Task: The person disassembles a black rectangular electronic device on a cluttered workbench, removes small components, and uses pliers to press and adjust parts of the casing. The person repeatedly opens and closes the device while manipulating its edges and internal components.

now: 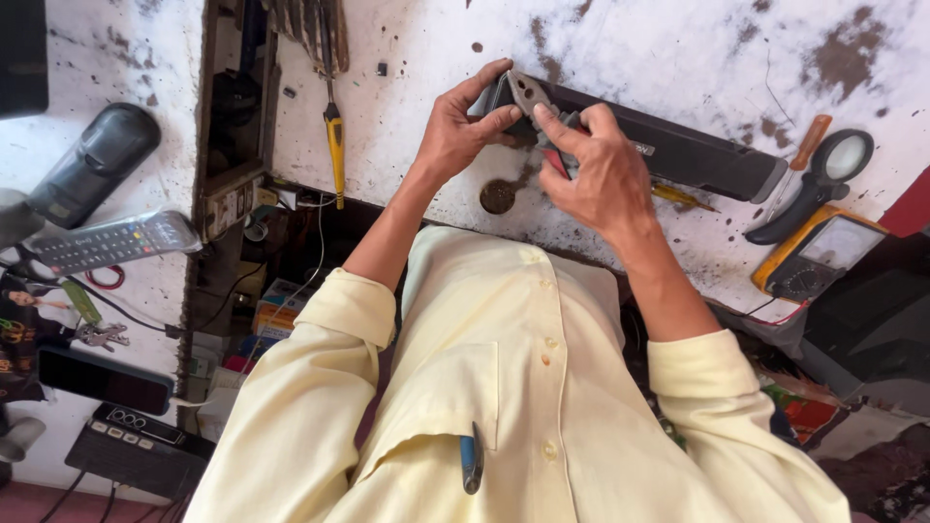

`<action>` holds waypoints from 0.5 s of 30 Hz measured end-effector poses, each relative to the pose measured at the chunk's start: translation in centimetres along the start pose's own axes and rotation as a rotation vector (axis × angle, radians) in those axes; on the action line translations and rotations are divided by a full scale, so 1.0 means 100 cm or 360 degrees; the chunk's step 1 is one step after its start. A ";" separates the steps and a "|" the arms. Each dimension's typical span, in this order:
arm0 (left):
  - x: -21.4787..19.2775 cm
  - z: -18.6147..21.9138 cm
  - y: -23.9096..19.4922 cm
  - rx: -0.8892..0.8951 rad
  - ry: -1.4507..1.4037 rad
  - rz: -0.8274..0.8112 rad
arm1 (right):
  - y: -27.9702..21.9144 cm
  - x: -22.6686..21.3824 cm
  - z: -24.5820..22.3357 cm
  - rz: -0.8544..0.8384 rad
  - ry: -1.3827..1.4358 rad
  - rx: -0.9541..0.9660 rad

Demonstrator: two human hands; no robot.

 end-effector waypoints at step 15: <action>-0.001 -0.010 -0.004 0.0043 -0.0029 0.0029 | -0.007 0.002 0.009 0.0021 -0.0040 -0.0076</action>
Point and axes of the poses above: each hand's wrist, its own y-axis towards the middle knuckle, its own x-axis out of the palm, z = x × y, the point moved 4 cm from there along y, towards the middle knuckle, and after that the axes turned 9 degrees about y, right-handed, at the moved point
